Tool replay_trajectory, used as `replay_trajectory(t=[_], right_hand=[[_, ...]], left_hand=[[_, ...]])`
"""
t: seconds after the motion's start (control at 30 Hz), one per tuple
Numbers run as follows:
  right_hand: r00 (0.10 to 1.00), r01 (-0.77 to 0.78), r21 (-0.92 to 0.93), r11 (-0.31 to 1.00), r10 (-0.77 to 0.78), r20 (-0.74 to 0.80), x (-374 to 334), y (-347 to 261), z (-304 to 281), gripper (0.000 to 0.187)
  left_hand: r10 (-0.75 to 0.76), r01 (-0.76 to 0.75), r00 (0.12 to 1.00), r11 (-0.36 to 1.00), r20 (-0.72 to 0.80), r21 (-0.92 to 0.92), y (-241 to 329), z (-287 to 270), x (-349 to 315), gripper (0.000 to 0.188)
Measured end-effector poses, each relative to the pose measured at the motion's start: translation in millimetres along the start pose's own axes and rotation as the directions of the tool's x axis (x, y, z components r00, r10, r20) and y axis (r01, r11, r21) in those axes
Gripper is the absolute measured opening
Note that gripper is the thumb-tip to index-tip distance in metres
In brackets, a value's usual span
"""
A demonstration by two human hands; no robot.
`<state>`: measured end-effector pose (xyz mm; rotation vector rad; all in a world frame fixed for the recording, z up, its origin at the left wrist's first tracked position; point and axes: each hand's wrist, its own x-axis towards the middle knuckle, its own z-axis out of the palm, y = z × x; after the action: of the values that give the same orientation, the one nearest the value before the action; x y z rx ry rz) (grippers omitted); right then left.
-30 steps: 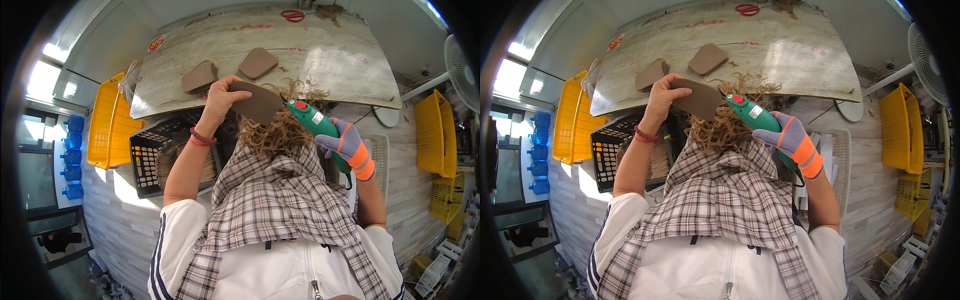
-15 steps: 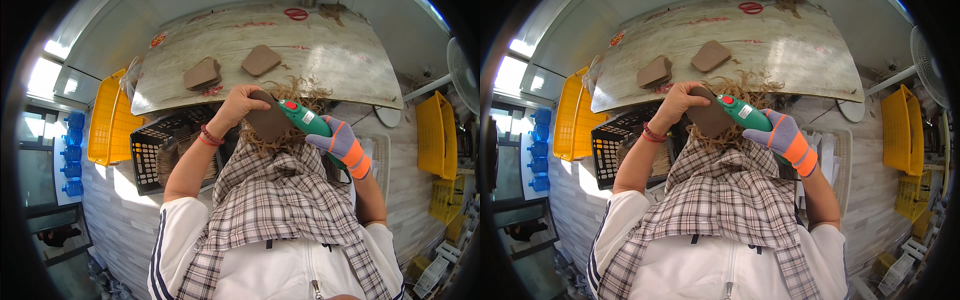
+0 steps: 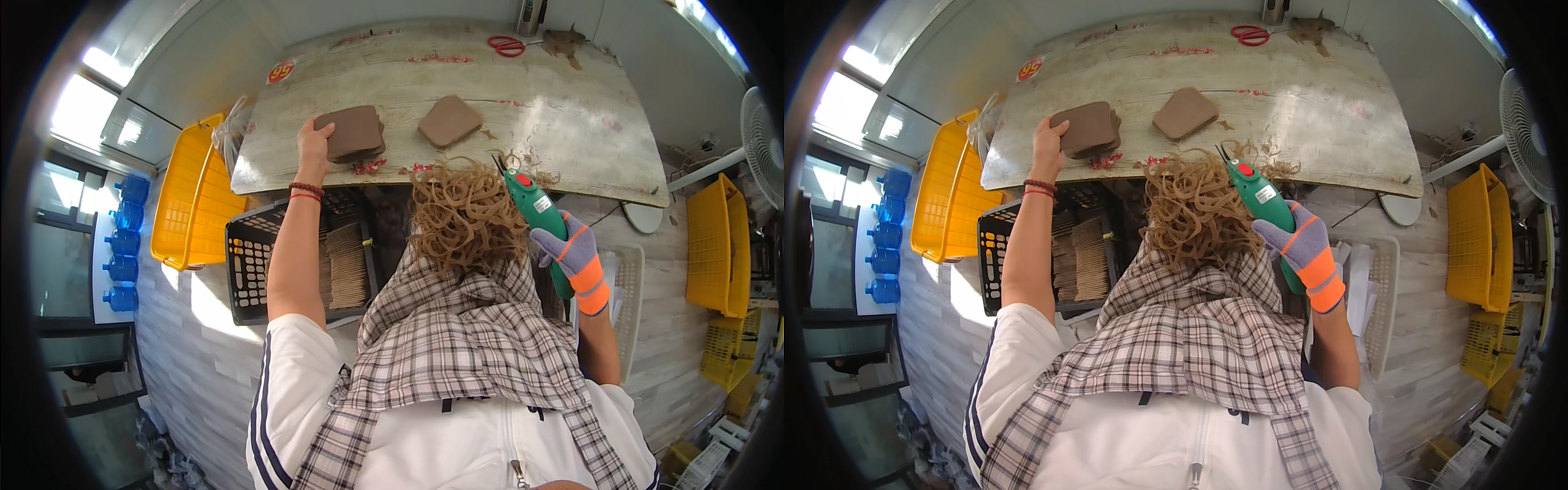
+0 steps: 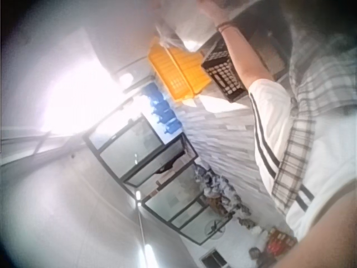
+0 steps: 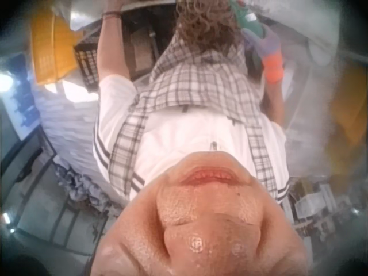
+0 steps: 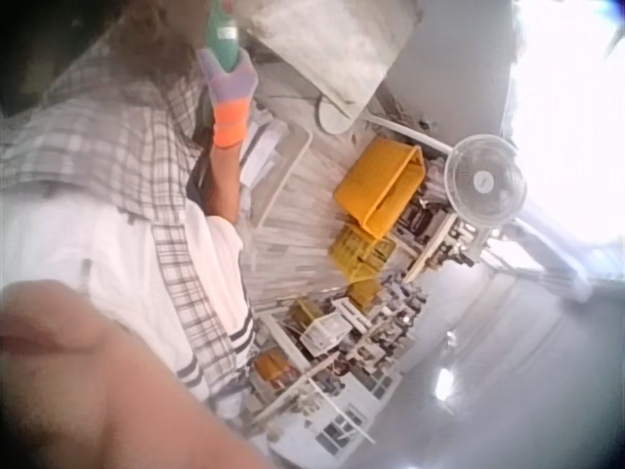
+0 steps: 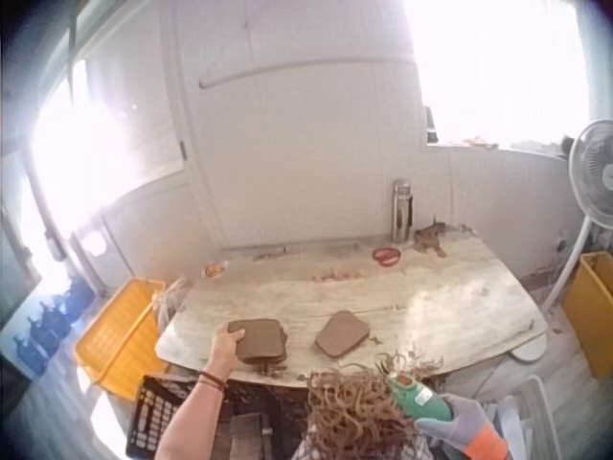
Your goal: The person uses a handheld rotary tool to trim the edges of rectangular cork pieces one at a time. Finished pieces are stacked on the table, and additional pieces are taken from a black crate below the work surface.
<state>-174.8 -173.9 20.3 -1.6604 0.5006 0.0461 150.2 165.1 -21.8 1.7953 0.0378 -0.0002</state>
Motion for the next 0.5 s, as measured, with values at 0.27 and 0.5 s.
replay_trajectory(t=[0.27,0.5], right_hand=[[0.995,-0.039,-0.008,0.999,0.038,-0.087,-3,20,-5,0.043],[0.996,-0.025,-0.028,0.999,0.022,-0.081,-5,40,-8,0.041]], left_hand=[[0.603,-0.607,0.699,0.213,0.386,0.766,-10,118,-25,0.061],[0.376,-0.505,0.86,0.525,0.346,0.685,-35,180,-50,0.065]])
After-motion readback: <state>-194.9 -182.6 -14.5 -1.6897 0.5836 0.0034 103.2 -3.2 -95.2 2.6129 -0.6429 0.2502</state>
